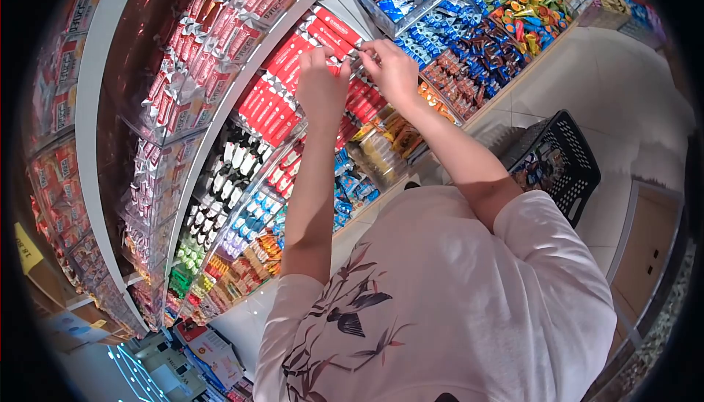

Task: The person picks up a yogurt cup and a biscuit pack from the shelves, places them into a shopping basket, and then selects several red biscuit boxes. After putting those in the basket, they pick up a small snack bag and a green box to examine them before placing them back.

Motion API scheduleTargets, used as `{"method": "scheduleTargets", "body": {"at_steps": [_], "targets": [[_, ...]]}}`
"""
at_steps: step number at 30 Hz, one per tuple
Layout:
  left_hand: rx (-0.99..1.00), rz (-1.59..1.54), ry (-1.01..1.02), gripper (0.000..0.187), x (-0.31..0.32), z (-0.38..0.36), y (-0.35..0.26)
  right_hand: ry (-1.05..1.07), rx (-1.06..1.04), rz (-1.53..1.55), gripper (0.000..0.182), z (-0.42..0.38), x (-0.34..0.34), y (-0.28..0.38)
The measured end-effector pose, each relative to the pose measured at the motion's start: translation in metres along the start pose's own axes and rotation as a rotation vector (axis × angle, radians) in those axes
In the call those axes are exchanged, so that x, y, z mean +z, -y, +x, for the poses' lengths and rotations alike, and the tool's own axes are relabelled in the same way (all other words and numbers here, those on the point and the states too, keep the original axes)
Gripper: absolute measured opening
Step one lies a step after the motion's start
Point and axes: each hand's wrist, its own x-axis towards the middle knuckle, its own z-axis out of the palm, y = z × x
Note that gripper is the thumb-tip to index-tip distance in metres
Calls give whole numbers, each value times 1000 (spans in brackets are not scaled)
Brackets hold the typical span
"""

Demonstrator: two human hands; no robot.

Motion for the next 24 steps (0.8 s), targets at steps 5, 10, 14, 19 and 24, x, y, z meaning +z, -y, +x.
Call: {"method": "scheduleTargets", "body": {"at_steps": [5, 10, 14, 19, 24], "targets": [[124, 4, -48, 44, -2, 6, 1, 33, -6, 34, 30, 19, -3, 11], [190, 1, -124, 60, 3, 15, 0, 75, -190, -127, 35, 36, 9, 13], [463, -4, -154, 71, 6, 30, 10, 153, -178, -232, 34, 38, 6, 16], [521, 64, -47, 76, 8, 34, 18, 191, -125, -175, 31, 32, 7, 13], [477, 140, 11, 75, 10, 37, 20, 174, -178, -151, 34, 37, 12, 14]]}}
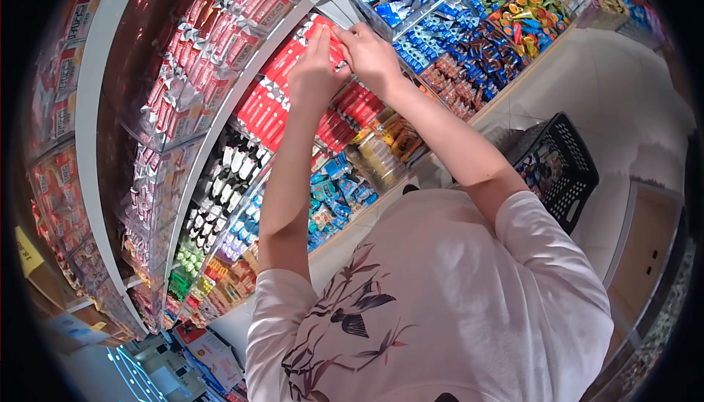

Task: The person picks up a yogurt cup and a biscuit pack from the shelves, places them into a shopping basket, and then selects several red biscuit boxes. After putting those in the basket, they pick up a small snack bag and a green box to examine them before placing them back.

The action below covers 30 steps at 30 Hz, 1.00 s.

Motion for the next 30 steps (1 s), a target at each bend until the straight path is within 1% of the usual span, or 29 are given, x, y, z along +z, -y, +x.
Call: {"method": "scheduleTargets", "body": {"at_steps": [2, 5, 8, 11, 14, 15, 16, 18, 19, 22, 23, 26, 27, 30], "targets": [[6, 5, 15, 76, 4, 5, 2, 80, 19, -33, 41, 5, -8, 4], [11, 21, 70, 78, 4, 6, 3, 147, 46, -103, 42, 6, -14, 8], [58, 68, 53, 81, 1, 3, 4, 127, 49, -118, 41, 0, -13, 9], [99, 80, 17, 84, 2, 0, 4, 107, 64, -128, 40, 1, -8, 9], [110, 52, -5, 84, 2, 0, 7, 104, 72, -153, 35, 5, -7, 9], [109, 36, -16, 84, 1, 0, 8, 109, 111, -121, 29, 4, -9, 10], [108, 21, -28, 84, -3, 1, 6, 101, 111, -81, 28, 1, -13, 9], [24, 16, -54, 83, -16, -3, 2, 80, 111, -1, 26, -5, -22, 1], [-20, 13, -63, 83, -27, -8, -2, 32, 70, 19, 26, -11, -26, -5], [-336, -220, 59, 84, -49, -25, -5, 66, 71, 32, 28, -29, -32, -19], [-348, -220, 35, 79, -49, -33, -3, 101, 75, 51, 30, -32, -32, -20], [-343, -313, -70, 70, -39, -55, -4, 89, 49, 101, 30, -33, -24, -13], [-357, -405, -50, 63, -38, -60, -8, 102, 66, 108, 30, -31, -22, -10], [-392, -520, -70, 62, -39, -68, -14, 42, -6, 22, 31, -26, -19, -4]]}}
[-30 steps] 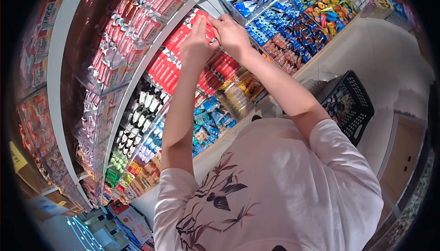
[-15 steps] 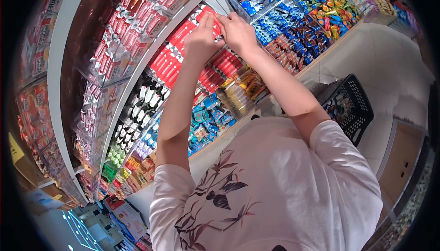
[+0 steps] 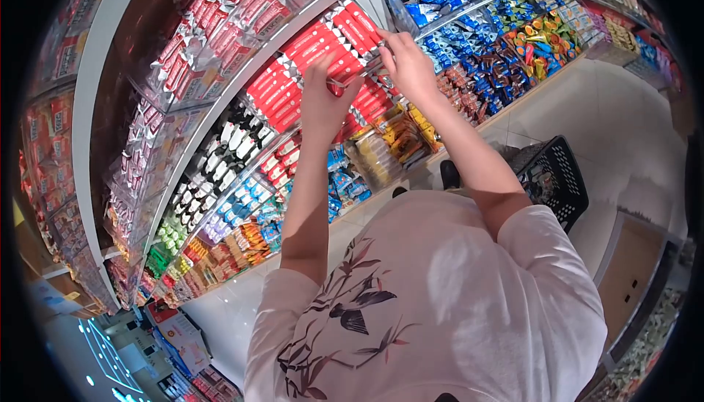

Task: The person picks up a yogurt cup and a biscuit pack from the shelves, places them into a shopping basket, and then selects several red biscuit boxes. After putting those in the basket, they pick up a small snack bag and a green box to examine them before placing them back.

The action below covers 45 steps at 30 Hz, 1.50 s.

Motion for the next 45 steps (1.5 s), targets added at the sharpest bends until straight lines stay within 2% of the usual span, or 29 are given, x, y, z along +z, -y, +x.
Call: {"method": "scheduleTargets", "body": {"at_steps": [4, 5, 8, 9, 13, 17, 20, 24, 25, 27, 29, 30, 31, 34, 35, 38, 43, 45], "targets": [[-322, -511, 1, 47, -8, -9, 3, -78, -152, -156, 31, 12, 6, -3], [-329, -606, -39, 39, -5, -12, 7, -23, -192, -121, 35, 18, 7, -4], [-535, -743, 33, 38, -11, -24, 13, -69, -417, -144, 41, 41, 19, 0], [-556, -759, 32, 36, -13, -29, 12, 29, -420, -220, 49, 47, 25, -2], [-567, -808, -20, 36, -18, -40, 16, 148, -452, -330, 61, 60, 39, -6], [-675, -1027, -71, 40, -33, -46, 12, 167, -479, -348, 64, 62, 43, -11], [-790, -1465, -146, 43, -35, -48, 25, 187, -474, -364, 65, 61, 37, -5], [-754, -1888, -97, 49, -36, -54, 35, 178, -475, -212, 63, 34, 0, 36], [-761, -1831, -128, 50, -37, -56, 33, 251, -422, -93, 62, 17, -10, 47], [-800, -1724, -236, 49, -35, -58, 27, 489, -152, 203, 65, -29, -19, 67], [-785, -1677, -308, 46, -29, -58, 23, 938, 330, 808, 73, -69, -12, 72], [-781, -1620, -325, 46, -25, -59, 21, 1000, 493, 970, 78, -88, -2, 72], [-777, -1562, -341, 45, -21, -59, 18, 976, 696, 1106, 72, -98, -4, 84], [-750, -1349, -341, 39, -17, -63, 5, 1051, 826, 1244, 55, -107, 0, 80], [-740, -1278, -347, 39, -17, -62, -4, 982, 824, 1221, 37, -106, 0, 80], [-687, -1251, -282, 38, -8, -73, 8, 849, 678, 1083, 26, -97, 0, 59], [-735, -1287, -130, 32, -15, -93, 23, 697, 551, 843, 19, -78, -20, 39], [-757, -1272, -110, 29, -18, -98, 28, 600, 357, 813, 19, -75, -13, 31]]}}
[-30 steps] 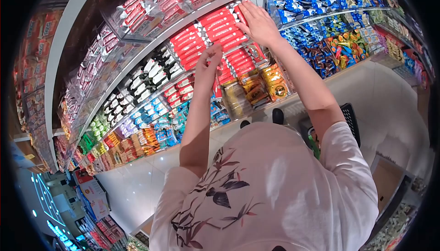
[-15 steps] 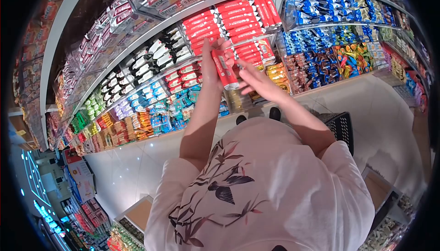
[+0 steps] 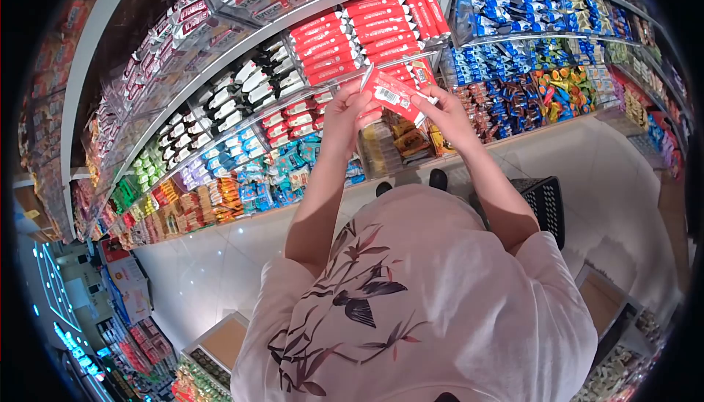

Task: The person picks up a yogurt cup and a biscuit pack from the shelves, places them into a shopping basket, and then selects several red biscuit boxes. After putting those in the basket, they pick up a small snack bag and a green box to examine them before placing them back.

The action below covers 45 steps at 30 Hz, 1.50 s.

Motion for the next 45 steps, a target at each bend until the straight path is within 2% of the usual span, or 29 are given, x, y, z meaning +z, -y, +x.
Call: {"method": "scheduleTargets", "body": {"at_steps": [1, 2, 5, 8, 11, 14, 17, 20, 23, 24, 27, 28, 32, 35, 36, 39, 42, 45], "targets": [[2, 1, -3, 27, -1, -2, -1, -14, -98, -42, 19, 3, 0, 1], [3, 4, -7, 26, -1, -4, -2, -23, -109, -44, 19, 5, 0, 3], [-10, 93, -4, 24, 5, -3, -7, 116, 44, -140, 18, 9, -1, 15], [2, 249, -102, 23, 10, -3, -13, 133, 48, -104, 17, 11, 8, 25], [52, 276, -101, 21, 4, -1, -11, 53, 2, 63, 17, 14, 15, 16], [37, 347, -95, 23, 4, -6, -15, 20, 108, 70, 18, 11, 14, 25], [104, 412, -33, 28, -8, -6, -9, 5, 91, 66, 16, 12, 14, 19], [241, 76, -90, 36, 5, -12, -6, -204, -300, -429, 16, -1, 20, 42], [-100, -378, 90, 44, 9, -20, -15, -318, -806, -785, 26, -1, 23, 48], [-117, -434, 215, 46, 7, -19, -10, -284, -788, -879, 32, -6, 27, 48], [-86, -343, 210, 44, 15, -24, -10, -104, -901, -876, 33, -12, 33, 45], [-58, -337, 137, 38, 17, -25, -12, -30, -852, -874, 37, -16, 32, 41], [-29, -351, 95, 33, 10, -22, -9, -185, -732, -720, 48, -19, 32, 35], [-11, -314, 51, 32, 17, -27, -8, -125, -242, -133, 39, -13, 40, 21], [3, -300, 34, 32, 19, -28, -5, -88, -178, 46, 33, -6, 41, -1], [2, -298, -34, 30, 21, -28, -10, -16, -71, 67, 31, -5, 42, -8], [23, -222, -115, 27, 15, -26, -18, -19, -93, 30, 28, 8, 36, -21], [66, -58, -193, 24, 3, -19, -26, -71, -46, 144, 27, 23, 35, 23]]}}
